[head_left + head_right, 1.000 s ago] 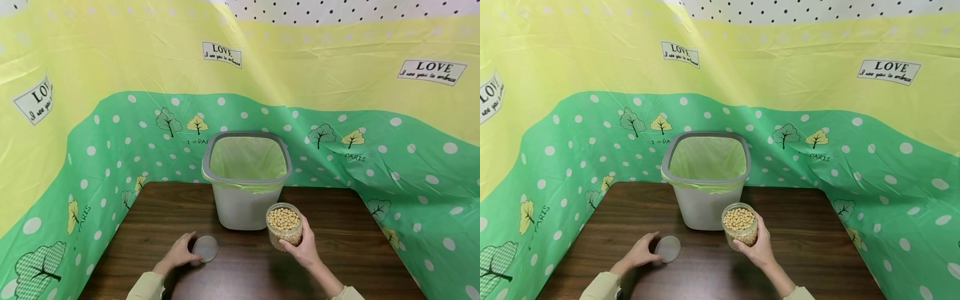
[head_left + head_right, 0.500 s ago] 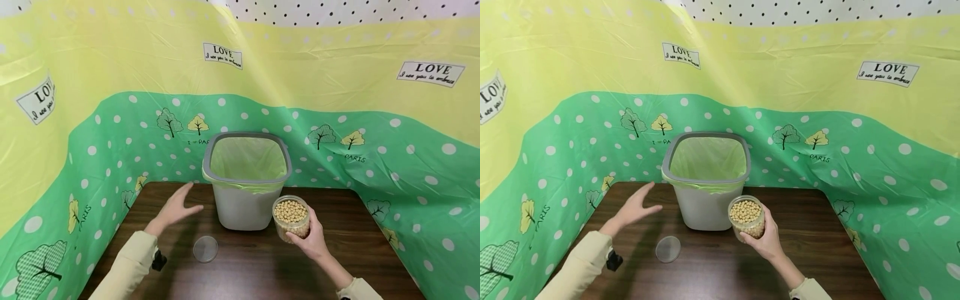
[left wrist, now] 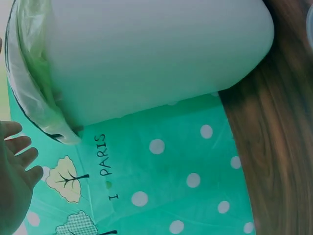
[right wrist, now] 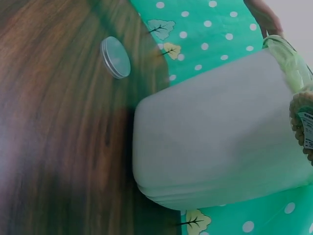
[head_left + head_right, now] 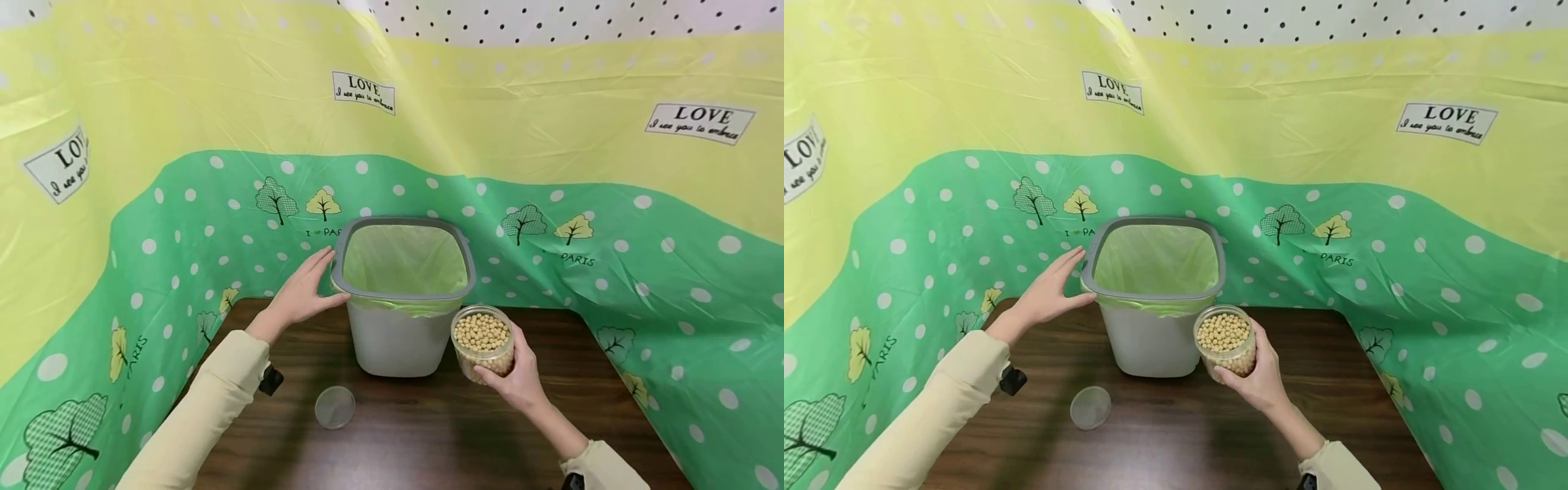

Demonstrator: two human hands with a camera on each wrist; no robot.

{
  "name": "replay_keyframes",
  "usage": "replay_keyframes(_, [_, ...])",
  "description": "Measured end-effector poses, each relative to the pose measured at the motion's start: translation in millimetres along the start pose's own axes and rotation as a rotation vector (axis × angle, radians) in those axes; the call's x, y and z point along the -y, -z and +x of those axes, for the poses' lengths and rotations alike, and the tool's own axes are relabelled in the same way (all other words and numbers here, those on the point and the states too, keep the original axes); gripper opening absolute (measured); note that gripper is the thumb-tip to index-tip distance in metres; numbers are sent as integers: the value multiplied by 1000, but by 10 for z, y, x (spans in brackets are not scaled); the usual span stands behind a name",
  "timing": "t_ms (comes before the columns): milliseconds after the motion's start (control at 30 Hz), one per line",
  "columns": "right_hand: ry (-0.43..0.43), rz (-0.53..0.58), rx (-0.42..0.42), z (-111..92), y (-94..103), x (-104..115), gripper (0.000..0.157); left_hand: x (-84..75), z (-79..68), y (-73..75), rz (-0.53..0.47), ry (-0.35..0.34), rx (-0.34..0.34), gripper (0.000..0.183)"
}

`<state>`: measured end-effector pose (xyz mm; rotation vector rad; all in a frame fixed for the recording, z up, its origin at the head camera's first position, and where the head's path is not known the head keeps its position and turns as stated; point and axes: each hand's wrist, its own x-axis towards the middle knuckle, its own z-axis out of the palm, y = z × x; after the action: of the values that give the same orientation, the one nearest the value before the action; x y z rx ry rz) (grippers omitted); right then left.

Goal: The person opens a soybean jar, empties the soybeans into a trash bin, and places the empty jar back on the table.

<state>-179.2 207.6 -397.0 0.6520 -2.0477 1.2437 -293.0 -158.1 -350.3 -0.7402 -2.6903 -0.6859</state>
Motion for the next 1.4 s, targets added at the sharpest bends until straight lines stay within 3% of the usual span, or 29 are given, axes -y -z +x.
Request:
replay_keyframes(433, [-33, -70, -19, 299, 158, 68, 81, -21, 83, -92, 10, 40, 41, 84])
replay_keyframes(567, [-3, -88, -27, 450, 204, 77, 79, -23, 80, -95, 0, 56, 44, 84])
replay_keyframes(667, [28, -98, -46, 563, 237, 32, 77, -34, 74, -85, -16, 76, 48, 85])
replay_keyframes(867, [30, -149, -72, 779, 308, -276, 82, -48, 80, -75, -43, 109, 54, 86])
replay_keyframes(1167, [36, -229, 58, 1231, 377, -343, 88, -58, 86, -64, -81, 125, 55, 85])
replay_keyframes(1400, [31, -336, 135, 1442, 363, -410, 86, -73, 91, -61, -105, 144, 70, 86])
